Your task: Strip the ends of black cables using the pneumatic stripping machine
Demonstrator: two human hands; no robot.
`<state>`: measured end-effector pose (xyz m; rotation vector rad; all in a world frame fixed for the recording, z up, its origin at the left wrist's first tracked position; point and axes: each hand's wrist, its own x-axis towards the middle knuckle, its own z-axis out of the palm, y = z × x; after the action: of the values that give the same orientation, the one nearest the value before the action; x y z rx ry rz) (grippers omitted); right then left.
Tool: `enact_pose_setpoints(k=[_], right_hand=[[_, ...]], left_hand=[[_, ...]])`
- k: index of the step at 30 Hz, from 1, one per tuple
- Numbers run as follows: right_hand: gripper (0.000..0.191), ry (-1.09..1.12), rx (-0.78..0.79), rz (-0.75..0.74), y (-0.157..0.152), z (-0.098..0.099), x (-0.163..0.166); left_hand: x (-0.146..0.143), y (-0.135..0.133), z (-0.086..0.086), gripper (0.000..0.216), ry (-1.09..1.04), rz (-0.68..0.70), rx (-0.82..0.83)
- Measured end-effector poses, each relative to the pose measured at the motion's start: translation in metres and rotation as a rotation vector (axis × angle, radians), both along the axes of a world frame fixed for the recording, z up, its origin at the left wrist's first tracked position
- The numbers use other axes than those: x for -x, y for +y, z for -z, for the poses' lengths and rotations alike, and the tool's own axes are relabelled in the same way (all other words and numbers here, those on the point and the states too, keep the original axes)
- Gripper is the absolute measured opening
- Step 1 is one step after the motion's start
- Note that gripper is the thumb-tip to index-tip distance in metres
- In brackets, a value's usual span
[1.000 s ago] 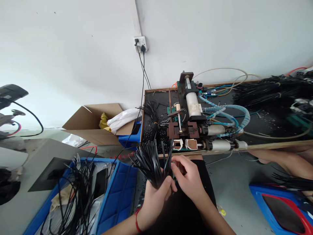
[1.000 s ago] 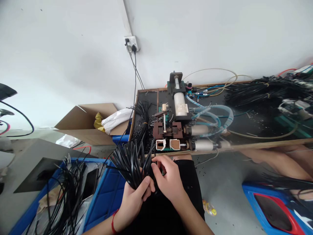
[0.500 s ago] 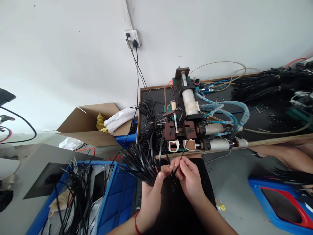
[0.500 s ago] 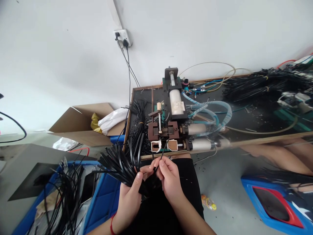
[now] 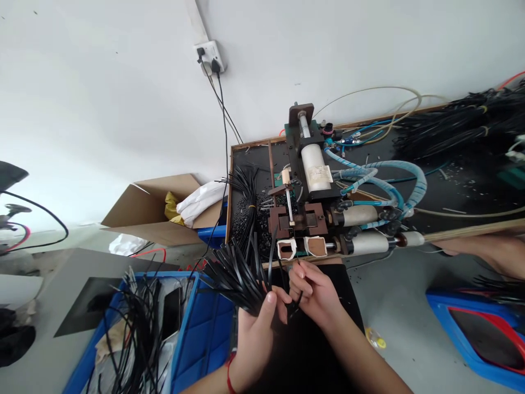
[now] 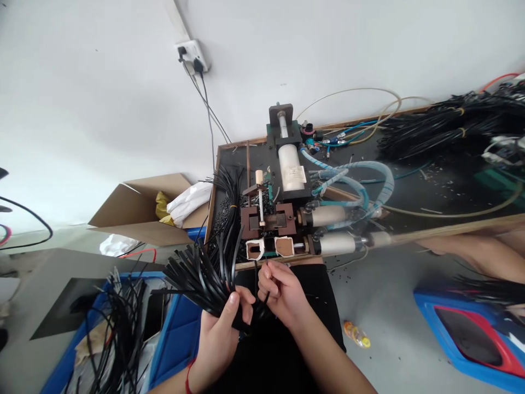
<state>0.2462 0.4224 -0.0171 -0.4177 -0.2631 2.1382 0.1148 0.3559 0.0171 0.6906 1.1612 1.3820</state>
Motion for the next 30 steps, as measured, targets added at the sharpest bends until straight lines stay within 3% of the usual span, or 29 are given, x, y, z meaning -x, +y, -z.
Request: enact_pose_setpoints(k=[10, 17, 21, 27, 30], right_hand=[[0.042, -0.057, 0.009, -0.018, 0.003, 0.000, -0.004], [0.045, -0.222, -0.053, 0.008, 0.001, 0.000, 0.002], [0.045, -0.406, -0.159, 0.040, -0.004, -0.001, 0.001], [0.041, -0.825, -0.425, -0.064, -0.008, 0.004, 0.005], [0.047, -1.059, -0.472, 0.064, -0.007, 0.000, 0.007]], left_hand=[[-0.007, 0.004, -0.001, 0.037, -0.025, -0.007, 0.000], [-0.006, 0.001, 0.002, 0.039, -0.025, -0.012, -0.019], [0.000, -0.003, 0.005, 0.034, -0.011, -0.035, -0.034], [0.005, -0.014, 0.014, 0.036, 0.005, -0.057, -0.004], [0.008, -0.019, 0.020, 0.033, 0.024, -0.028, 0.005]])
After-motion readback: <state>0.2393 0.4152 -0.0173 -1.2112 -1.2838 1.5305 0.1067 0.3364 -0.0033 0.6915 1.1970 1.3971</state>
